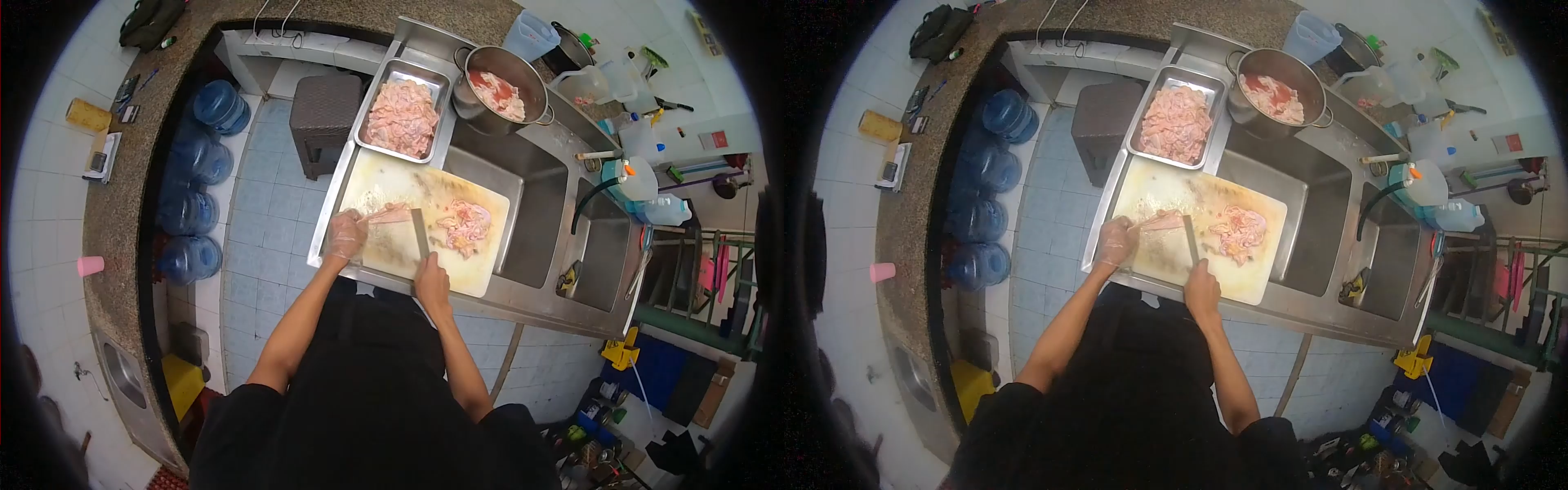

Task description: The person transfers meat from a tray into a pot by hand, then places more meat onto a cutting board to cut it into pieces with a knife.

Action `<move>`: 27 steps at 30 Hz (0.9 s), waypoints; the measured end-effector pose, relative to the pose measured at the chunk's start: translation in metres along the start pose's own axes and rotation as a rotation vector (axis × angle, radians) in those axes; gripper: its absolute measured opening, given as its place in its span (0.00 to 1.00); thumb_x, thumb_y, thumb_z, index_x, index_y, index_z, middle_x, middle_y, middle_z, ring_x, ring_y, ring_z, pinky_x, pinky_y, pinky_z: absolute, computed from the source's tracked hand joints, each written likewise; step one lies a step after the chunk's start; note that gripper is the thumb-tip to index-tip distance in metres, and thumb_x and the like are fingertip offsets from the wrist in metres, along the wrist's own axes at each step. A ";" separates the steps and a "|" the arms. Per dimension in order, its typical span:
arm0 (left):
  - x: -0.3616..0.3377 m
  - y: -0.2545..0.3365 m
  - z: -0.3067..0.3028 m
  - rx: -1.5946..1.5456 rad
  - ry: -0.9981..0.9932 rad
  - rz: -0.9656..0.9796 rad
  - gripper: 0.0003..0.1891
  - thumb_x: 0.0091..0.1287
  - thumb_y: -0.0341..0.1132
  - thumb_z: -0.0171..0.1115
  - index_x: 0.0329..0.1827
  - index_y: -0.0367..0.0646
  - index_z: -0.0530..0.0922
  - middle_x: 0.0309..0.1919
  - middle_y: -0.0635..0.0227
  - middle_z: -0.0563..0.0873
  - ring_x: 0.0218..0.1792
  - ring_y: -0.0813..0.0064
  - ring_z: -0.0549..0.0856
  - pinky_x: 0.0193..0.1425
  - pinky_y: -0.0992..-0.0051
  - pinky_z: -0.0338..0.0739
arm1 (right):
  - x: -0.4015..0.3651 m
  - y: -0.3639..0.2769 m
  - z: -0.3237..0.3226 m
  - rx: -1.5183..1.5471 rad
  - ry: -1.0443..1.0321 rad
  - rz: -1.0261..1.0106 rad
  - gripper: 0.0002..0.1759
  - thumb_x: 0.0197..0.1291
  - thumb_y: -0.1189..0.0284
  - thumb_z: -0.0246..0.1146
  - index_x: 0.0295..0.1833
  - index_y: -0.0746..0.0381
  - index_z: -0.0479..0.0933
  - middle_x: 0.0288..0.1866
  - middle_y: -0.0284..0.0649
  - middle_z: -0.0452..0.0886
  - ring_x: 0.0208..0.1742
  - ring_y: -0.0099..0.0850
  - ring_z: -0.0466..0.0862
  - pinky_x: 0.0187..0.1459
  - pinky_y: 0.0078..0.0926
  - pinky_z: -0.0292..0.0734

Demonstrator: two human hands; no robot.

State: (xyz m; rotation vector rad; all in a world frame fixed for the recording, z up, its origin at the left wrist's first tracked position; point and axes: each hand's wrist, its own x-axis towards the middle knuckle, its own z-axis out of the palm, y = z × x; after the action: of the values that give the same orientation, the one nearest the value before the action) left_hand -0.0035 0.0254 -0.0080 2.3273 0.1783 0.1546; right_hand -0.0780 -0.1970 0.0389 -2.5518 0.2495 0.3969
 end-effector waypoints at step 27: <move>0.017 0.012 0.016 -0.084 -0.105 -0.091 0.14 0.59 0.42 0.74 0.35 0.39 0.88 0.30 0.50 0.88 0.35 0.53 0.89 0.40 0.63 0.83 | -0.003 -0.004 -0.001 0.004 -0.003 -0.037 0.10 0.75 0.68 0.49 0.46 0.66 0.67 0.29 0.67 0.81 0.35 0.68 0.82 0.39 0.65 0.75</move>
State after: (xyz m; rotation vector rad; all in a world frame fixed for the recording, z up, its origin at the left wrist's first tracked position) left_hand 0.0170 0.0091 -0.0090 2.2329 0.2204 -0.0055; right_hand -0.0792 -0.1940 0.0422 -2.5476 0.2020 0.3854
